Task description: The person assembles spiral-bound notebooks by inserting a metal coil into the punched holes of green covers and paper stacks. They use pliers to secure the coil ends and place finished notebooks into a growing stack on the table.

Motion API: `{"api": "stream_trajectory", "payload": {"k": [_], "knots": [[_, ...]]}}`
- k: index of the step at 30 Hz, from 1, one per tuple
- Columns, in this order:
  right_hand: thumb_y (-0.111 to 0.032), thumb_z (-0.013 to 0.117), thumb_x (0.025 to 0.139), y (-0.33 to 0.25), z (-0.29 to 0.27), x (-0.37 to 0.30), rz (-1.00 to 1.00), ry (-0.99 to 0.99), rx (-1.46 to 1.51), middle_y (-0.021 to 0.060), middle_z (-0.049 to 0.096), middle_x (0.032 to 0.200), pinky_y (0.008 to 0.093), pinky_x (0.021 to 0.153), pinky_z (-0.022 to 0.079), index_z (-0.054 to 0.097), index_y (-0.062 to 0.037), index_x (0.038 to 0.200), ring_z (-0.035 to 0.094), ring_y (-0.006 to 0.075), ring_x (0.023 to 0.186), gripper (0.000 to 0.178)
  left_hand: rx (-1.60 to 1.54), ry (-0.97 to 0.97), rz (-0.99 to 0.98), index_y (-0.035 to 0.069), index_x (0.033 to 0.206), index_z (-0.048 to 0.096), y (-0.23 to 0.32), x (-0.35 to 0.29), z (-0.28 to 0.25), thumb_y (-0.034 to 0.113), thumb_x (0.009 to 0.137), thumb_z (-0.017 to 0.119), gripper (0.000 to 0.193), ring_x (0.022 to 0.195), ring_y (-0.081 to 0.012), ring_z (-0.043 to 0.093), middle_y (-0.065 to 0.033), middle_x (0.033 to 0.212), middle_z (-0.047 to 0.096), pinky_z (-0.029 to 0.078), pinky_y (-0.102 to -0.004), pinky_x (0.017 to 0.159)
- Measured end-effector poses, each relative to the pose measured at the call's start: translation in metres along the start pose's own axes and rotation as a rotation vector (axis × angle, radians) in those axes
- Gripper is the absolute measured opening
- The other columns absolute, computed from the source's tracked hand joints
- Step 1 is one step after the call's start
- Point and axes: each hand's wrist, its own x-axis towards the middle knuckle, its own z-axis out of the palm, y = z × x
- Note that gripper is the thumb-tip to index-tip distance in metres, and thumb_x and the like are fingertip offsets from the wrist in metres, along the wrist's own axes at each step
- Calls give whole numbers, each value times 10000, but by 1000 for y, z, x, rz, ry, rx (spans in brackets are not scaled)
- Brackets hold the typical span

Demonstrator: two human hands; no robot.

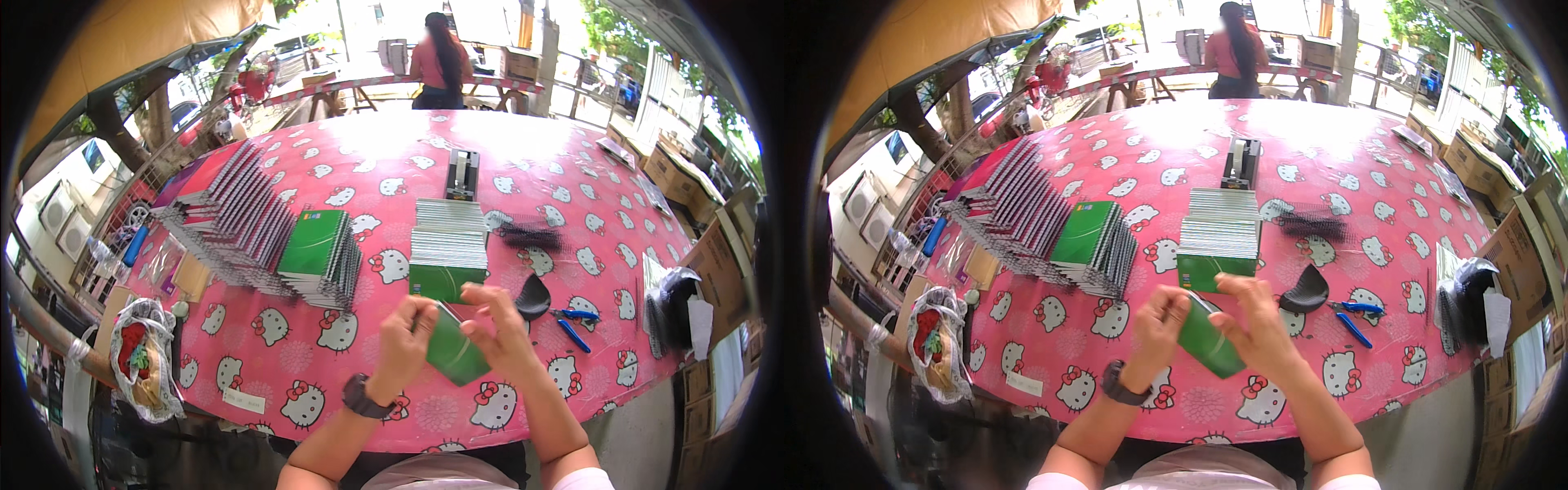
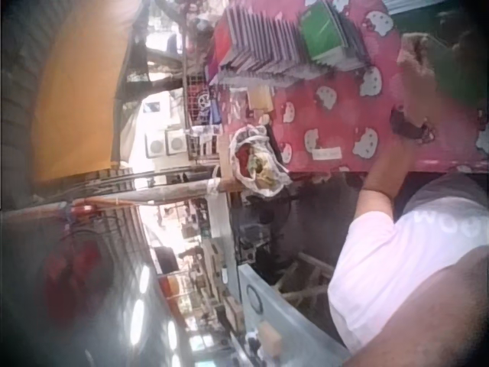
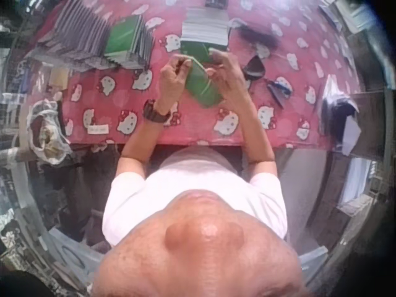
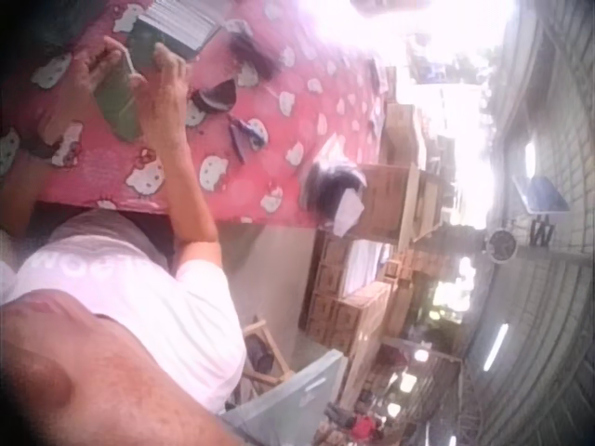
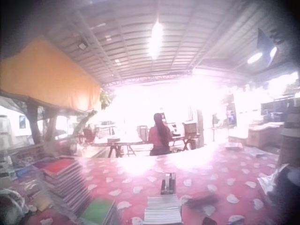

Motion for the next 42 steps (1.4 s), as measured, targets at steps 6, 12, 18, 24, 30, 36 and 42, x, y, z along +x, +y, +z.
{"api": "stream_trajectory", "payload": {"k": [6, 12, 18, 24, 30, 36, 42], "knots": [[-188, 629, 884, 44, -19, -9, 294, 73, 110, 110, 611, 992, 326, 753, 473, 612, -16, 1063, 592, 209, 883, 249, 368, 472, 394, 13, 919, 534, 53, 90, -105, 232, 1001, 454, 247, 704, -105, 462, -31, 775, 509, 392, -268, 607], [-157, 637, 863, 53, -6, -6, 211, 40, 24, 131, 614, 922, 337, 721, 485, 629, -9, 985, 606, 242, 820, 192, 98, 778, 196, 20, 1046, 508, 13, 108, -152, 252, 952, 537, 252, 694, -128, 514, -72, 768, 526, 445, -328, 568], [-96, 666, 797, 78, -1, -8, 22, 88, -177, 98, 620, 917, 362, 756, 468, 634, -31, 965, 574, 274, 883, 183, 913, 584, 40, 53, 1058, 541, -19, 58, -146, 198, 870, 643, 258, 583, -173, 519, -50, 681, 521, 432, -344, 520], [-106, 702, 733, 86, 26, 22, -177, 45, -548, 42, 592, 999, 394, 834, 381, 612, -99, 1046, 519, 240, 981, 326, 1119, 185, 569, 85, 1189, 592, -3, 60, -130, 409, 906, 551, 432, 1105, -287, 527, -119, 1145, 606, 394, -420, 922], [-148, 718, 714, 103, 40, 42, -112, 89, -607, 29, 578, 959, 393, 853, 351, 602, -119, 1012, 519, 232, 985, 321, 1313, 132, 322, 77, 1282, 546, -20, 60, -127, 523, 911, 464, 587, 1217, -311, 462, -133, 1317, 532, 354, -460, 979], [-72, 742, 682, 71, 18, 28, -10, -77, -374, 69, 579, 836, 401, 747, 430, 574, -79, 824, 569, 276, 844, 220, 1048, 76, 492, 53, 1339, 463, 4, 44, -104, 434, 856, 611, 633, 1282, -311, 403, -163, 1347, 491, 302, -482, 1038], [-53, 776, 675, 36, 20, -1, 158, -218, -28, 85, 605, 788, 320, 680, 472, 607, -43, 870, 585, 210, 734, 258, 144, -94, 30, 56, 1362, 384, -30, -18, -23, 100, 799, 713, 653, 1085, -200, 544, -131, 1181, 569, 437, -354, 921]]}}
